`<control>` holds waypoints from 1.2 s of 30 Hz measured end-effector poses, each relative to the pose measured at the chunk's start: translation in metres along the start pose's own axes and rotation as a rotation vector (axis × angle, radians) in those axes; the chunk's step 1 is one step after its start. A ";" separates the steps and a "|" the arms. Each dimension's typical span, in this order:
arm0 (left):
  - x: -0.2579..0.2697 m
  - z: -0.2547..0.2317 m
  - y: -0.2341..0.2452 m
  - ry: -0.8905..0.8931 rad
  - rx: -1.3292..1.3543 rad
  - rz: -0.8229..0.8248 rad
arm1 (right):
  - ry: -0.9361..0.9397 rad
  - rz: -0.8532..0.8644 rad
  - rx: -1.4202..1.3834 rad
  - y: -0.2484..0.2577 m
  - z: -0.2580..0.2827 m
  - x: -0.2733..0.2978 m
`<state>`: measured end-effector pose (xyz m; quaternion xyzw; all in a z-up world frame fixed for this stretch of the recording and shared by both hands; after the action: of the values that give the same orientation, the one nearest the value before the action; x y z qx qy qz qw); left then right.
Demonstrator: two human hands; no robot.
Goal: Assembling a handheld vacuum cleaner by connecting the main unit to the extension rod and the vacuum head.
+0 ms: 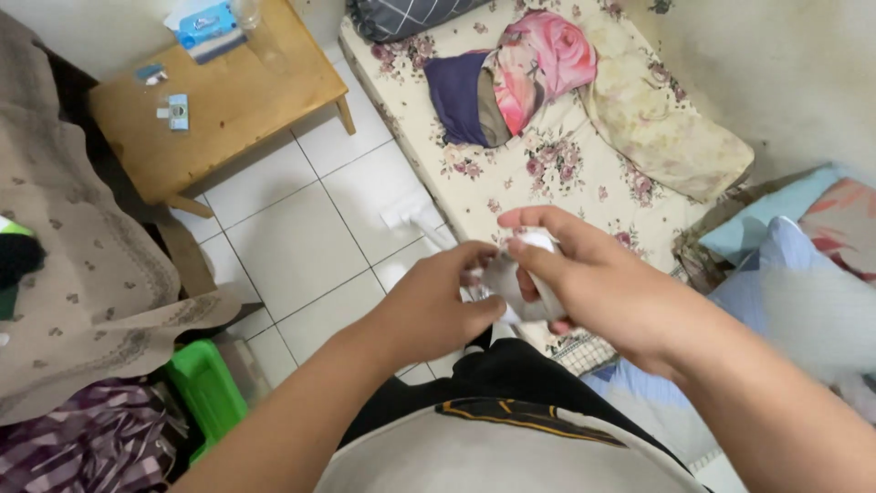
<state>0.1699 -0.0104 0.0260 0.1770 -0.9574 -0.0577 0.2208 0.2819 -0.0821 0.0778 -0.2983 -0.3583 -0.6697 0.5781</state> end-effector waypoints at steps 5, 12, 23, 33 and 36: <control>-0.015 -0.023 -0.013 0.108 0.066 -0.001 | 0.100 0.109 0.037 0.031 -0.009 -0.003; -0.060 0.009 -0.028 0.203 0.022 -0.023 | 0.150 0.045 0.168 0.050 -0.018 -0.074; -0.065 -0.010 -0.027 0.182 0.137 -0.249 | 0.138 0.140 0.326 0.081 0.021 -0.066; -0.047 0.000 -0.027 0.194 0.067 -0.364 | 0.276 0.278 0.541 0.052 0.015 -0.097; -0.041 0.027 -0.028 0.277 0.089 -0.326 | 0.277 0.330 0.501 0.023 -0.003 -0.136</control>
<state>0.2008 -0.0209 -0.0196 0.3451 -0.8783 -0.0254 0.3299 0.3258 -0.0097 -0.0314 -0.1072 -0.3767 -0.4924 0.7773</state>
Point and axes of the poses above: each hand's wrist, its own x-axis away from the middle knuckle, its own y-axis out of the back of the hand, z = x × y, the point moved 9 cm from there along -x, towards the middle knuckle, and after that the axes turned 8 degrees about z, right-handed, at the moved point
